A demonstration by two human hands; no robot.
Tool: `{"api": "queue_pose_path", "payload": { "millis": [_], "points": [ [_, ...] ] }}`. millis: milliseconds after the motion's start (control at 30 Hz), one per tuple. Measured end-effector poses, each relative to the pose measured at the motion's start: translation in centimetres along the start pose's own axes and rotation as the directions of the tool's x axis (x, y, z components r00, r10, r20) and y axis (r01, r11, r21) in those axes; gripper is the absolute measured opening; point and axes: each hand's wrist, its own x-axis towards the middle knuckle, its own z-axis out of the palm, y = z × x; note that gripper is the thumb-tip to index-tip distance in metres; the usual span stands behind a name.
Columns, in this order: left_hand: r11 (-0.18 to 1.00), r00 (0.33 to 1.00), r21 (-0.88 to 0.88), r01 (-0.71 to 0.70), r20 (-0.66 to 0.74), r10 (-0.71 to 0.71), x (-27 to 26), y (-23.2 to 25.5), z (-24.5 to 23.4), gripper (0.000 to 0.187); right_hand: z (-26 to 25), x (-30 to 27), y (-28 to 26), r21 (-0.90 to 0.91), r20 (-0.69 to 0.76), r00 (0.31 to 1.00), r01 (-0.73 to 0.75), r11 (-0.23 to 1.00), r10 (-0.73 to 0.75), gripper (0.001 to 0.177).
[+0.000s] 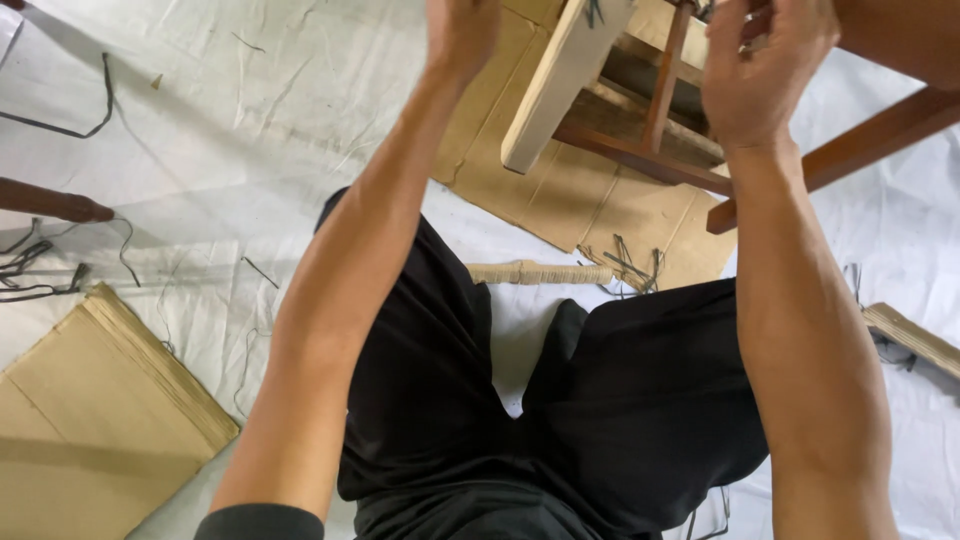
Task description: Wrapping the legs of a wooden chair with cardboard and plastic strips for protection.
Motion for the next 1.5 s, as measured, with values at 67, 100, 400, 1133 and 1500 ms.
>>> {"api": "queue_pose_path", "payload": {
  "millis": [67, 100, 400, 1133, 1500],
  "points": [
    [0.999, 1.000, -0.026, -0.029, 0.002, 0.029, -0.4, -0.2, -1.8, 0.020, -1.3, -0.5, 0.4, 0.022, -0.045, 0.999, 0.003, 1.000, -0.002, 0.017],
    [0.997, 0.999, -0.049, -0.054, 0.002, 0.054, -0.6, -0.4, -2.8, 0.021, -1.9, -0.8, 0.6, 0.050, -0.087, 0.996, 0.006, 0.999, -0.002, 0.019],
    [0.970, 0.989, -0.238, 0.046, 0.145, -0.011, -5.4, 1.6, -11.3, 0.015, -9.2, -4.2, -5.3, 0.297, -0.197, 0.975, -0.039, 0.954, 0.102, 0.019],
    [0.940, 0.789, 0.240, 0.243, 0.514, -0.336, -54.0, -9.7, 1.0, 0.012, -12.3, -20.5, -29.7, 0.295, -0.090, 0.695, -0.665, 0.686, 0.713, 0.010],
    [0.919, 0.832, 0.103, 0.381, 0.394, -0.390, -48.0, -0.9, -0.8, 0.028, -6.8, -21.8, -30.8, 0.209, 0.540, 0.573, -0.800, 0.562, 0.616, 0.016]
  ]
}}
